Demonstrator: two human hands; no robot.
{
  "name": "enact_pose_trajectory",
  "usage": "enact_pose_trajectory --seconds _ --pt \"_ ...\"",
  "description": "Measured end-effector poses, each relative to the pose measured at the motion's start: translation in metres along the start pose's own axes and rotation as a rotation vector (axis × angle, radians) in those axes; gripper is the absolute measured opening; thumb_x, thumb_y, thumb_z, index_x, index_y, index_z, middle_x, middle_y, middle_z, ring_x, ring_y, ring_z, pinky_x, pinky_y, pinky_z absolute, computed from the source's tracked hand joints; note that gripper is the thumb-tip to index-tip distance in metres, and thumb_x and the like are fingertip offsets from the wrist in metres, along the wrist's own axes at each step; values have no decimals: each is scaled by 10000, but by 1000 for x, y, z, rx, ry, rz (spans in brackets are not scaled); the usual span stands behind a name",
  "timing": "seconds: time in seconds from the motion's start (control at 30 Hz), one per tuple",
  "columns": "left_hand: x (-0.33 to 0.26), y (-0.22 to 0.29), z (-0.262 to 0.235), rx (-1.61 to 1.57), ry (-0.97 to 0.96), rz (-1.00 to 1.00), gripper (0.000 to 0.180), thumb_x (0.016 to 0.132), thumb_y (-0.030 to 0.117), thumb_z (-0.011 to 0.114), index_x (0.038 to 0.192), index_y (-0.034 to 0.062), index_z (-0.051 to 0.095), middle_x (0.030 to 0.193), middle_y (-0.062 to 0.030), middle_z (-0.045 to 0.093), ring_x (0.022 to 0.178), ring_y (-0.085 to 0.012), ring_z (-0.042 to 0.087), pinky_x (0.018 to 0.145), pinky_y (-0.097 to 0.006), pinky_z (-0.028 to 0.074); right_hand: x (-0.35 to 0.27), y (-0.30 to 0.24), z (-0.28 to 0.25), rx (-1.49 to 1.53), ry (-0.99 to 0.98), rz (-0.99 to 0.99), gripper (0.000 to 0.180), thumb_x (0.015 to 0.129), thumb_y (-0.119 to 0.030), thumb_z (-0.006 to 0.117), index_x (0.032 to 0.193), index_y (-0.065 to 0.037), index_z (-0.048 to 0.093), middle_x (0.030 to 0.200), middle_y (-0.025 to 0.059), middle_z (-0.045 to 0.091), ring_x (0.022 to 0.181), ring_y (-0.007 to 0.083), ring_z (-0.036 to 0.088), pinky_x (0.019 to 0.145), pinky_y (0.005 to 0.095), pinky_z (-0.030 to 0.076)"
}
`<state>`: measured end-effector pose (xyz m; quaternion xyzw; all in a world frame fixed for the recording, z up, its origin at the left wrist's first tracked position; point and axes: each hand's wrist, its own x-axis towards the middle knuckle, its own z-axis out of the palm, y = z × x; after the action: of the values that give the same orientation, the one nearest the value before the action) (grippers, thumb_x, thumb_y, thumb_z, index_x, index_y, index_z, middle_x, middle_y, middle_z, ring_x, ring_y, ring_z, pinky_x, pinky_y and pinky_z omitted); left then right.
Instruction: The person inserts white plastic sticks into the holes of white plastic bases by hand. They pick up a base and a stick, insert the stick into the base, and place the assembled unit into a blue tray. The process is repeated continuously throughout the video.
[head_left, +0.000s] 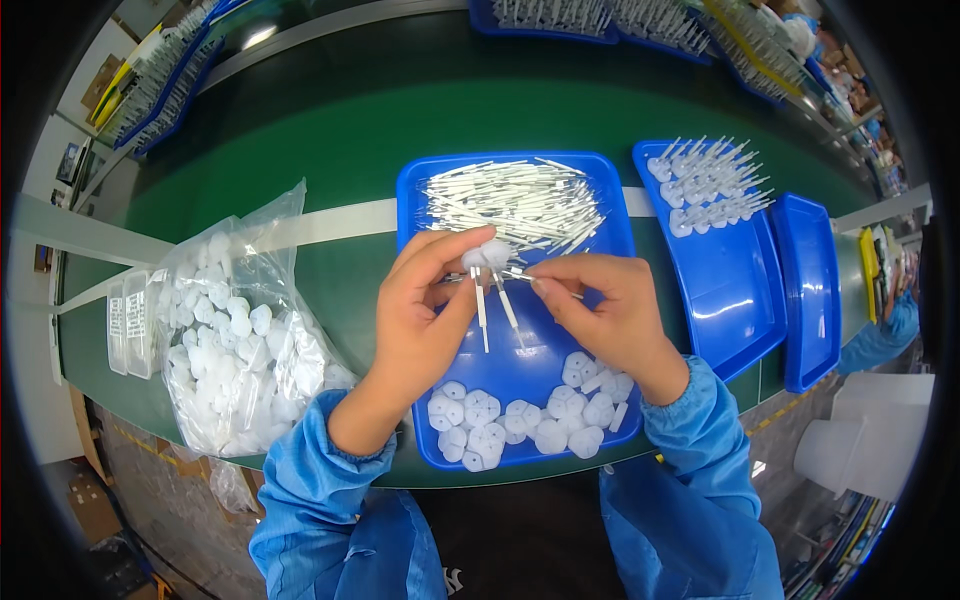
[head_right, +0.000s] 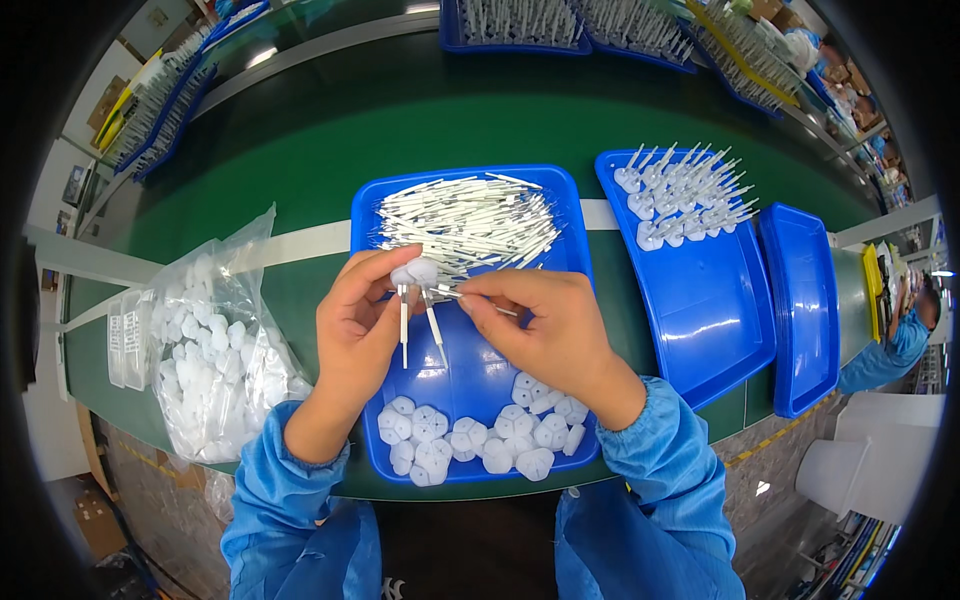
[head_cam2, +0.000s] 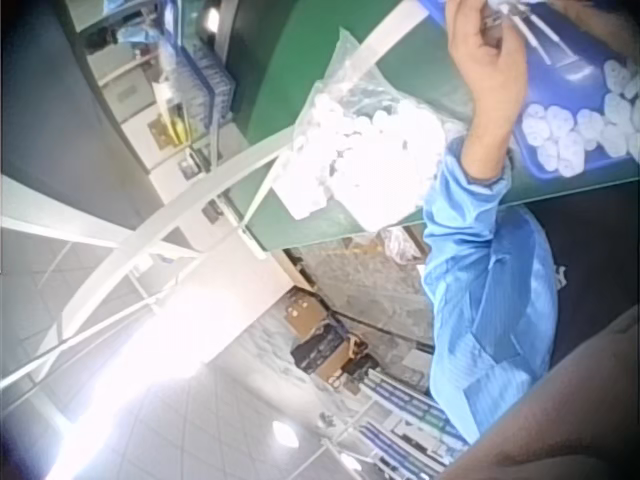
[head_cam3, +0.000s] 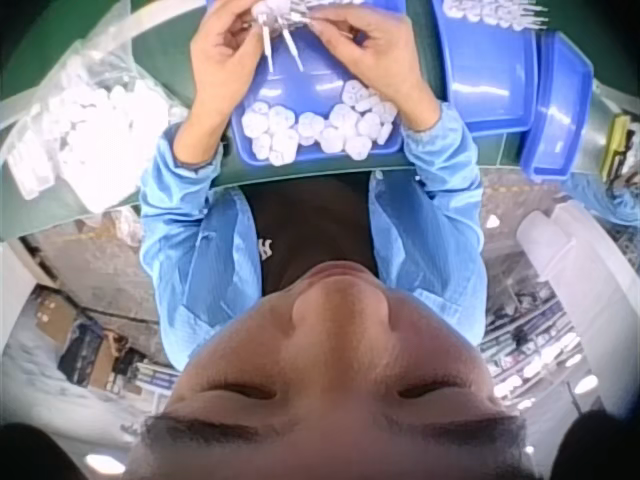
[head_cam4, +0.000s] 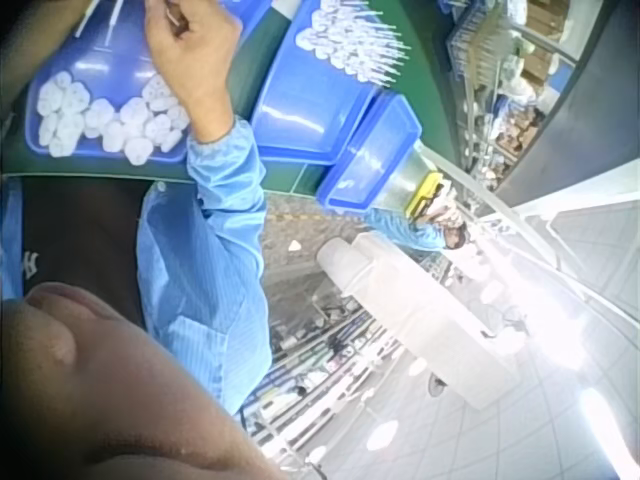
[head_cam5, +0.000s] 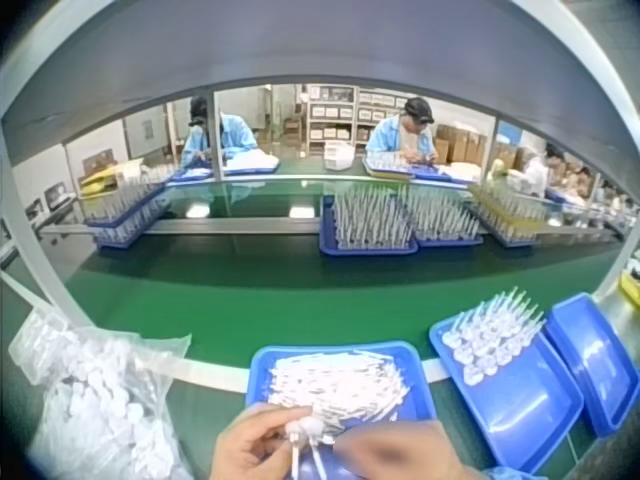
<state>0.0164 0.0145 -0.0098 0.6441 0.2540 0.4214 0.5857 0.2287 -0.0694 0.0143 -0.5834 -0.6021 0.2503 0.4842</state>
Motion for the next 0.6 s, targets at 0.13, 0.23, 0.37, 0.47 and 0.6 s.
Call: enact_pose_trajectory --seconds 0.13,0.23,0.37,0.47,0.6 --pt "0 3 0 -2 -1 11 458 1025 -131 614 1469 -23 648 1342 -106 619 1231 -210 693 1006 -328 617 -2 -1 -1 134 -3 153 129 968 -82 825 1038 26 831 712 50 742 603 56 642 562 253 494" --pt "1 2 1 9 29 32 457 1008 -148 621 1438 -6 684 1320 -102 619 1212 -192 701 975 -286 634 -2 -1 -2 85 9 143 135 964 -85 830 1050 18 832 680 43 726 578 50 629 546 248 483" --pt "0 2 6 65 51 19 454 987 -159 643 1396 18 729 1298 -100 629 1190 -184 708 957 -269 645 -6 1 2 -35 48 69 159 948 -104 847 1084 -22 838 628 36 686 534 62 615 515 252 464" --pt "0 5 6 120 37 22 454 976 -162 657 1376 31 748 1303 -100 628 1182 -183 710 958 -273 647 -6 -7 5 -120 35 40 179 938 -121 857 1100 -48 839 611 34 657 507 83 608 502 260 455" --pt "0 5 7 113 36 24 432 983 -142 656 1366 29 758 1334 -127 702 1152 -190 736 946 -292 652 -1 -4 6 -155 27 1 126 947 -154 854 1024 -57 826 599 42 656 505 115 618 511 286 467"
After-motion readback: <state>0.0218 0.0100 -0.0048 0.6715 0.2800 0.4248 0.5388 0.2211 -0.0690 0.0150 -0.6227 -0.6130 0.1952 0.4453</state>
